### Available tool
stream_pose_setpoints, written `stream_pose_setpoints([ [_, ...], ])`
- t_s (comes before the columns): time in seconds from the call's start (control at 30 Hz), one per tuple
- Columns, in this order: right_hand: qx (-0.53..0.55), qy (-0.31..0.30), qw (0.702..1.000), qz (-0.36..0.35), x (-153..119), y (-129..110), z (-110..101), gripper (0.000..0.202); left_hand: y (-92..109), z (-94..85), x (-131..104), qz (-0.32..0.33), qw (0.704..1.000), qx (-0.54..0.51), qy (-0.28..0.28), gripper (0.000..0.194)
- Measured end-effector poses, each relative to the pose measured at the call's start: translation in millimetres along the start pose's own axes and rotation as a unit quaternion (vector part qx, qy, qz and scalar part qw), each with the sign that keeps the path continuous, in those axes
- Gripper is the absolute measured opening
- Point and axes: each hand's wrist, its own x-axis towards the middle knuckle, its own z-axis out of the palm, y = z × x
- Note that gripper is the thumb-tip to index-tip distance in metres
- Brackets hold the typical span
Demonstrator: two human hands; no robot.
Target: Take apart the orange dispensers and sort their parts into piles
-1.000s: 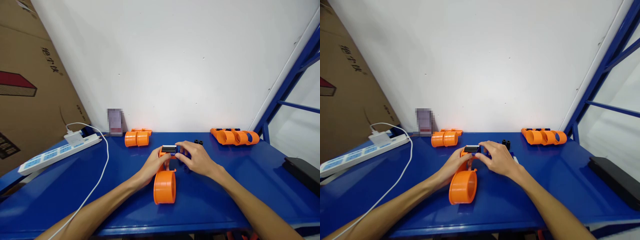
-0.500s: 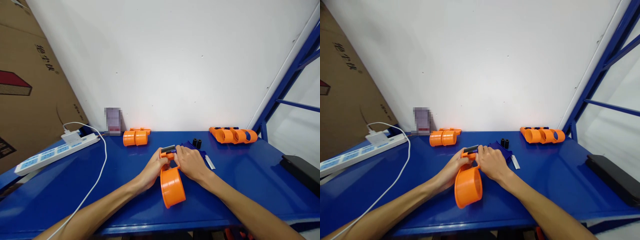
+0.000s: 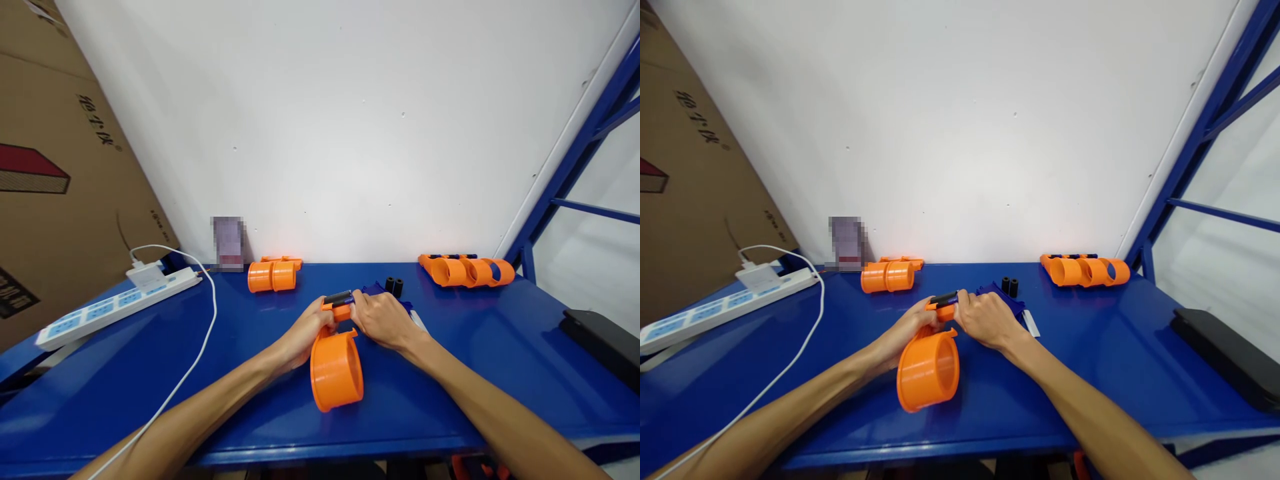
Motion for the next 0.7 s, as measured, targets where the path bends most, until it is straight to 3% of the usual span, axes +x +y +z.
stream_pose_setpoints([
  [0.27,0.030,-0.001,0.999,0.020,0.6,1.9,2.9,0.019,0.3,1.9,1.4,-0.012,1.000,-0.019,-0.001,0.030],
  [0.4,0.084,0.018,0.993,0.085,-0.9,17.3,1.0,0.026,11.4,-0.7,-1.5,-0.018,0.999,-0.035,-0.008,0.029],
  [0.57,0.142,0.085,0.961,0.223,-3.2,51.0,-3.4,0.029,21.4,-7.5,0.9,-0.023,0.998,-0.063,-0.013,0.021],
  [0.7,0.279,0.101,0.917,0.265,-3.8,69.1,-7.5,0.027,15.2,-11.1,5.1,-0.035,0.998,-0.051,-0.003,0.017],
])
